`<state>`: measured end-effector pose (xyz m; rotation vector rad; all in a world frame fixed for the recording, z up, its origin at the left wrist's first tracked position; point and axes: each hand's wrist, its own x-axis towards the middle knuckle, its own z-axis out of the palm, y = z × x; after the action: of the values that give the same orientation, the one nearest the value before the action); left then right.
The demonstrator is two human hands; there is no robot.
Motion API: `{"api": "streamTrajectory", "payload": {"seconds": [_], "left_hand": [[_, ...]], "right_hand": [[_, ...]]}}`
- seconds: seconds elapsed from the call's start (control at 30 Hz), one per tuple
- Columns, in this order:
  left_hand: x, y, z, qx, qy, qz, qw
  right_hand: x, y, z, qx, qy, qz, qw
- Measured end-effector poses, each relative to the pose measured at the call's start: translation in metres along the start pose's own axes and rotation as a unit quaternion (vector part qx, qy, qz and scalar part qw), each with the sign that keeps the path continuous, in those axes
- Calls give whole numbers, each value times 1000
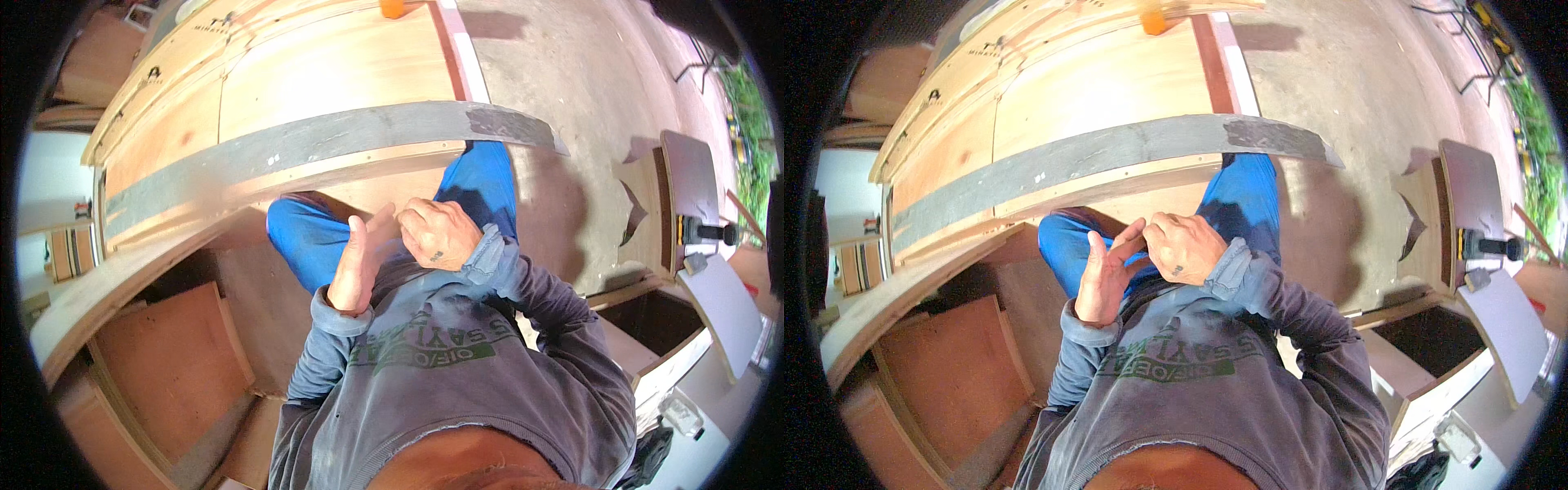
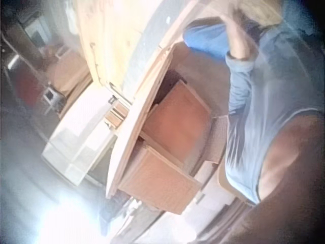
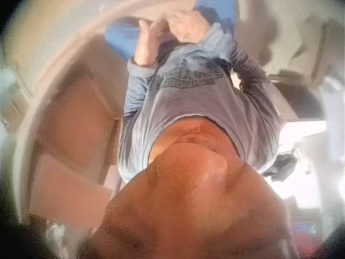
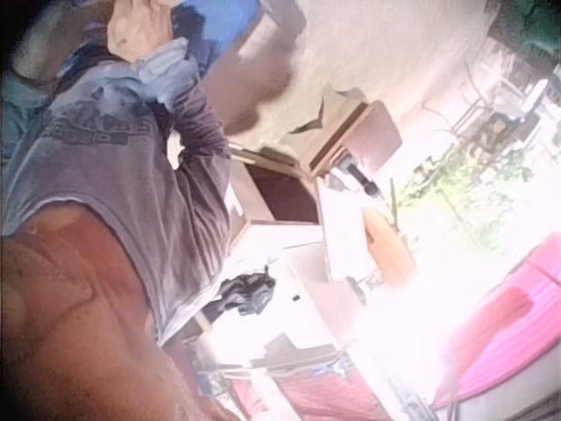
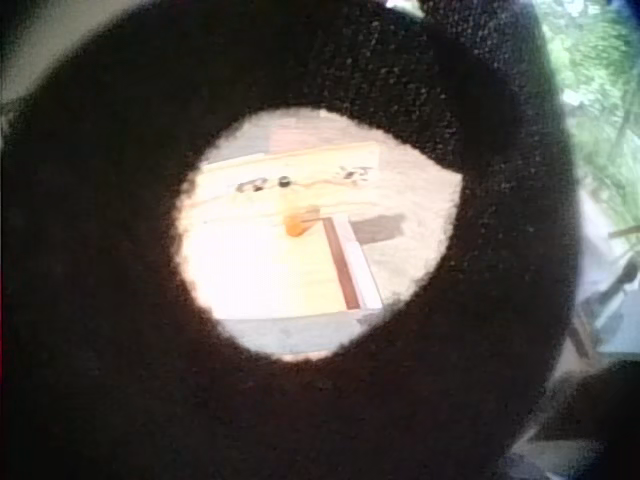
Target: The person uses a cordless drill to fasten a long wooden strip to a larger wooden panel. After drilling several holes, the person applies a dark liquid from a bottle along the strip's surface.
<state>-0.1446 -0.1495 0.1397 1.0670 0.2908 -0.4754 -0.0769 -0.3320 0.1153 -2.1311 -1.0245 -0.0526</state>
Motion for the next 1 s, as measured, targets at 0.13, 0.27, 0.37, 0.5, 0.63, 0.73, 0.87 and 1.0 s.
{"api": "streamTrajectory", "payload": {"seconds": [0.13, 0.27, 0.37, 0.5, 0.63, 0.73, 0.87, 1.0], "left_hand": [[11, -10, -2, 80, -31, -25, 996], [23, -5, 2, 103, -80, -42, 991], [37, 13, 4, 238, -170, 20, 956], [77, 25, -5, 340, -136, 35, 930], [148, 33, -43, 700, 27, 324, 635], [180, 46, -61, 781, 57, 322, 531], [204, 61, -81, 828, -7, 243, 505], [197, 77, -105, 858, 32, 242, 451]], "right_hand": [[-24, 6, 5, 15, 31, 58, 998], [-33, 14, 7, 51, 93, 91, 990], [-35, 19, 7, 31, 117, 113, 986], [-36, 24, 12, 47, 174, 166, 969], [-50, 36, 13, 95, 191, 193, 958], [-63, 40, 15, 132, 156, 184, 961], [-81, 42, 26, 93, 121, 200, 968], [-84, 43, 31, 69, 143, 229, 960]]}}
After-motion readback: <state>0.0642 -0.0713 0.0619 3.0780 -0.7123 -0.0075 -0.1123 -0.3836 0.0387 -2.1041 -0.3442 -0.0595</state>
